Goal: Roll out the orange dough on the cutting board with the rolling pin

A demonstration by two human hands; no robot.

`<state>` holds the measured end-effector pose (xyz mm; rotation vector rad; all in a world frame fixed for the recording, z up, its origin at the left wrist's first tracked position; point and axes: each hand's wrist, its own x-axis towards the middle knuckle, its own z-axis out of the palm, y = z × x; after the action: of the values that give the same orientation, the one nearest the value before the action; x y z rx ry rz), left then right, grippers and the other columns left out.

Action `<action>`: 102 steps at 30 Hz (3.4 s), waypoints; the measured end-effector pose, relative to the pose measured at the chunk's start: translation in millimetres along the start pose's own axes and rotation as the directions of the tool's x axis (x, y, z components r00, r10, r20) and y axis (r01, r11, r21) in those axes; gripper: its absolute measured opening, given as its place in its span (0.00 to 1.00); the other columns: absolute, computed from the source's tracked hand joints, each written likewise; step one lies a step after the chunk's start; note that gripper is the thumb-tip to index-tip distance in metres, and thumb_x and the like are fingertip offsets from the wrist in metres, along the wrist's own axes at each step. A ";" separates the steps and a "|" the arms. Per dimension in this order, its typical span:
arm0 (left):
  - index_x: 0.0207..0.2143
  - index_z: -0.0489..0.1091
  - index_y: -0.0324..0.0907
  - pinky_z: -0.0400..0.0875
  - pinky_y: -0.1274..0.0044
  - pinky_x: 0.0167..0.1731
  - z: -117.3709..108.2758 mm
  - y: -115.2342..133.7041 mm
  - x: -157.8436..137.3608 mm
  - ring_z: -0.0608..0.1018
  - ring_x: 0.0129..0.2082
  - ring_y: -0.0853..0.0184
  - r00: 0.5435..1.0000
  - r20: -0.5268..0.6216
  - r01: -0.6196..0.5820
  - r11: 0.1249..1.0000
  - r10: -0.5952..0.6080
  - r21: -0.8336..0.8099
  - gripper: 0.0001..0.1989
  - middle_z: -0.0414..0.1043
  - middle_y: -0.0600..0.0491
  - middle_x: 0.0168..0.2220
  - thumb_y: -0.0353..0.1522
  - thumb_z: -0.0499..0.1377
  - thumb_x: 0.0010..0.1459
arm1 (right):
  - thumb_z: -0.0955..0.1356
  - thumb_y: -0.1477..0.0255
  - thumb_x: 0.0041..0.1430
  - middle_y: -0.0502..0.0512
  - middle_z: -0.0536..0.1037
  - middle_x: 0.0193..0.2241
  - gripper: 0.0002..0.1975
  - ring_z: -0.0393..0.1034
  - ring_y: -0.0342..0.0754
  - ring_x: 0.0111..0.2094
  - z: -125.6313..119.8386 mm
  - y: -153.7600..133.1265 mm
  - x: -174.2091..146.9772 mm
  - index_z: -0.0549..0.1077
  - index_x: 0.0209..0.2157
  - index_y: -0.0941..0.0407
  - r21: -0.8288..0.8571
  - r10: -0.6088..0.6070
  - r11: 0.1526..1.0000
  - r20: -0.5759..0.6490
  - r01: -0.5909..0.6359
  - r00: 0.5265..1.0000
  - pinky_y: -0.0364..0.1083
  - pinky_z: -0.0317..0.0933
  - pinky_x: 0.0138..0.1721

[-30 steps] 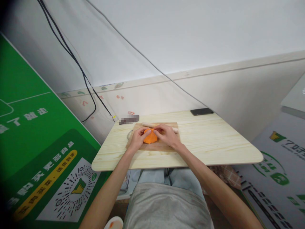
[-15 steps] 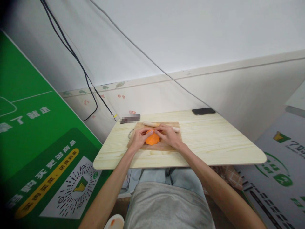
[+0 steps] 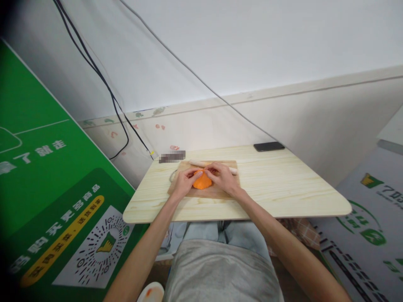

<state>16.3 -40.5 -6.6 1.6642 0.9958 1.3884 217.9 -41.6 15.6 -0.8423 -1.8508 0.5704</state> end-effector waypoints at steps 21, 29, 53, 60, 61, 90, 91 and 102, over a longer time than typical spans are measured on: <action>0.42 0.83 0.41 0.81 0.68 0.44 0.6 -0.8 -2.1 0.85 0.41 0.59 0.995 -0.099 -0.030 0.999 0.032 0.019 0.15 0.85 0.45 0.42 0.42 0.68 0.59 | 0.69 0.61 0.70 0.57 0.83 0.37 0.12 0.77 0.53 0.41 -2.3 1.2 -0.9 0.84 0.42 0.52 -0.017 -0.038 0.999 -0.013 0.038 0.999 0.52 0.70 0.46; 0.39 0.81 0.41 0.80 0.71 0.39 1.5 1.6 -1.9 0.83 0.36 0.62 0.997 -0.077 -0.028 1.000 0.028 0.009 0.16 0.83 0.47 0.38 0.45 0.67 0.60 | 0.70 0.61 0.69 0.56 0.85 0.40 0.12 0.78 0.54 0.43 -1.4 -1.4 -0.2 0.84 0.43 0.52 -0.009 -0.004 1.000 -0.011 0.004 1.000 0.52 0.71 0.47; 0.39 0.81 0.41 0.79 0.70 0.43 2.7 3.2 -1.7 0.82 0.39 0.61 0.998 -0.016 -0.053 0.997 0.054 0.048 0.15 0.83 0.48 0.38 0.44 0.66 0.61 | 0.71 0.60 0.64 0.55 0.83 0.35 0.12 0.77 0.51 0.36 3.2 4.4 1.7 0.82 0.37 0.54 0.087 0.085 0.993 0.000 -0.085 0.996 0.49 0.71 0.40; 0.39 0.80 0.41 0.78 0.73 0.40 4.0 5.5 -3.5 0.82 0.37 0.63 0.998 0.027 -0.064 0.997 0.063 0.037 0.15 0.82 0.49 0.38 0.44 0.65 0.62 | 0.70 0.65 0.63 0.53 0.81 0.31 0.09 0.73 0.48 0.32 3.6 1.6 1.4 0.79 0.35 0.54 0.053 0.078 0.995 0.005 -0.079 0.997 0.47 0.68 0.35; 0.39 0.80 0.41 0.78 0.73 0.40 4.2 5.1 -3.5 0.82 0.37 0.63 0.998 0.026 -0.064 0.997 0.064 0.031 0.15 0.82 0.49 0.38 0.45 0.65 0.62 | 0.70 0.64 0.63 0.53 0.81 0.30 0.09 0.73 0.48 0.31 3.7 2.1 1.4 0.79 0.35 0.54 0.055 0.081 0.995 0.004 -0.081 0.997 0.46 0.68 0.34; 0.39 0.81 0.42 0.78 0.71 0.42 6.3 -0.1 23.4 0.82 0.39 0.61 0.999 0.009 0.039 0.987 -0.038 -0.159 0.19 0.83 0.48 0.40 0.46 0.72 0.53 | 0.71 0.59 0.65 0.59 0.85 0.41 0.13 0.79 0.54 0.42 9.8 5.7 12.8 0.83 0.41 0.54 0.072 0.121 0.991 -0.190 -0.109 0.974 0.54 0.74 0.48; 0.39 0.81 0.41 0.78 0.72 0.42 6.3 -0.6 23.5 0.81 0.39 0.62 0.999 0.010 0.039 0.987 -0.038 -0.158 0.19 0.82 0.48 0.40 0.46 0.73 0.53 | 0.71 0.60 0.65 0.59 0.85 0.41 0.13 0.79 0.54 0.42 9.7 5.0 12.6 0.83 0.41 0.54 0.074 0.119 0.991 -0.181 -0.107 0.976 0.54 0.74 0.48; 0.37 0.81 0.39 0.74 0.71 0.41 5.5 -1.4 25.1 0.79 0.37 0.61 0.999 0.008 0.044 0.975 -0.044 -0.217 0.20 0.82 0.46 0.38 0.46 0.73 0.51 | 0.72 0.57 0.63 0.60 0.85 0.38 0.15 0.79 0.53 0.37 15.0 8.1 12.0 0.82 0.39 0.55 0.050 0.125 0.992 -0.138 -0.119 0.982 0.52 0.74 0.43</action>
<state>24.5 -17.5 1.7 1.4739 0.8413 1.4113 203.3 -27.5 11.0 -0.9489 -1.6621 0.6084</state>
